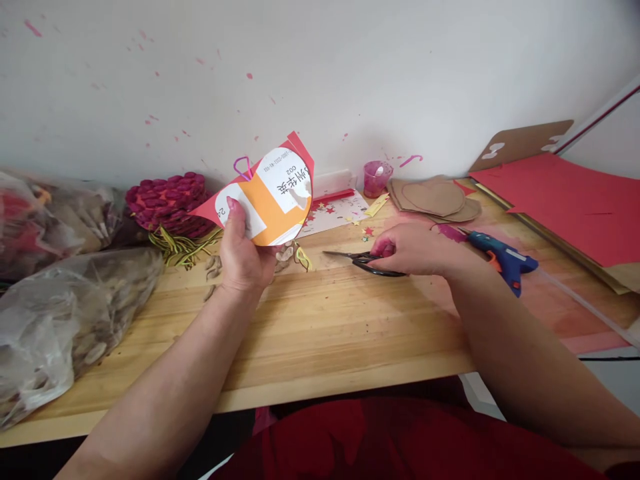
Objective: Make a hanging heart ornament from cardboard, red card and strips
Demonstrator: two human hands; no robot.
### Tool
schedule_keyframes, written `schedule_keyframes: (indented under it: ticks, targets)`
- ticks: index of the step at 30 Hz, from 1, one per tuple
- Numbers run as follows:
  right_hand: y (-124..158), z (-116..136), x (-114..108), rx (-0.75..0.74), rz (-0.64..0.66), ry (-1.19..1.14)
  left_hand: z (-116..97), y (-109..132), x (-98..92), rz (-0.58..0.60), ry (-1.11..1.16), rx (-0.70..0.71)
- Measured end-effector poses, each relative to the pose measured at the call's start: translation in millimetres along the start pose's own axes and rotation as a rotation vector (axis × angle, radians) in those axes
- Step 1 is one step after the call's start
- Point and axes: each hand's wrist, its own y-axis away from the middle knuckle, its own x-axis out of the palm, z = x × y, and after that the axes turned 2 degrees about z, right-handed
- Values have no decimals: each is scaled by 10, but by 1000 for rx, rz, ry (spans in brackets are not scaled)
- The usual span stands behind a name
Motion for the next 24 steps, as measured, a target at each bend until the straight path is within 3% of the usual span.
schedule_keyframes:
  ticks: [2, 7, 11, 18, 24]
  targets:
    - [4, -1, -11, 13, -13, -72, 6, 4, 4, 7, 20, -3]
    - [11, 73, 23, -14, -75, -801, 34, 24, -9, 86, 24, -29]
    - [-61, 166, 164, -69, -163, -1131, 85, 20, -61, 117, -12, -46]
    - [-109, 350, 353, -144, -211, -1264, 186, 70, -77, 124, -88, -68]
    - [-105, 394, 387, -262, -350, -1235, 303, 200, -23, 150, -146, -146]
